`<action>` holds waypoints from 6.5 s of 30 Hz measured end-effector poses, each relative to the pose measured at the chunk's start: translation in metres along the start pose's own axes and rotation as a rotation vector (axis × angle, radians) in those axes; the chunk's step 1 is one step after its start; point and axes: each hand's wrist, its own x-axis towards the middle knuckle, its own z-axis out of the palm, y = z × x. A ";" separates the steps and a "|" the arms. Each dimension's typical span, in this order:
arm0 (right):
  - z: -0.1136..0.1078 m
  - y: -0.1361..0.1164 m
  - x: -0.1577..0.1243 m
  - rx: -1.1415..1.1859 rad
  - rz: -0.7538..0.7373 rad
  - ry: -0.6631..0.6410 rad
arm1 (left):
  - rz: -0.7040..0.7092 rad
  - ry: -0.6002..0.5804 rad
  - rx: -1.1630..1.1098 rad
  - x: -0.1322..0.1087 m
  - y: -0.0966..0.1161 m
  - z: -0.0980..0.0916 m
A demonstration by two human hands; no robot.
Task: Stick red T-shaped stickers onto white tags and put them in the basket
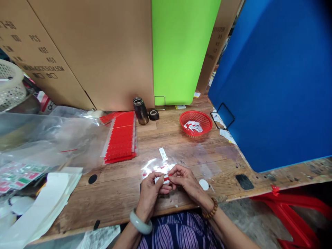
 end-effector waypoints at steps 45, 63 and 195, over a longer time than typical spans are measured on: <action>-0.003 -0.012 0.097 -0.894 -0.252 0.203 | -0.065 -0.010 -0.216 0.015 -0.024 -0.006; -0.008 -0.025 0.037 -0.898 -0.725 0.129 | -0.160 -0.181 -0.351 0.015 -0.002 -0.016; 0.008 -0.018 -0.001 -0.527 -0.393 0.179 | -0.148 -0.100 -0.211 -0.001 0.022 -0.007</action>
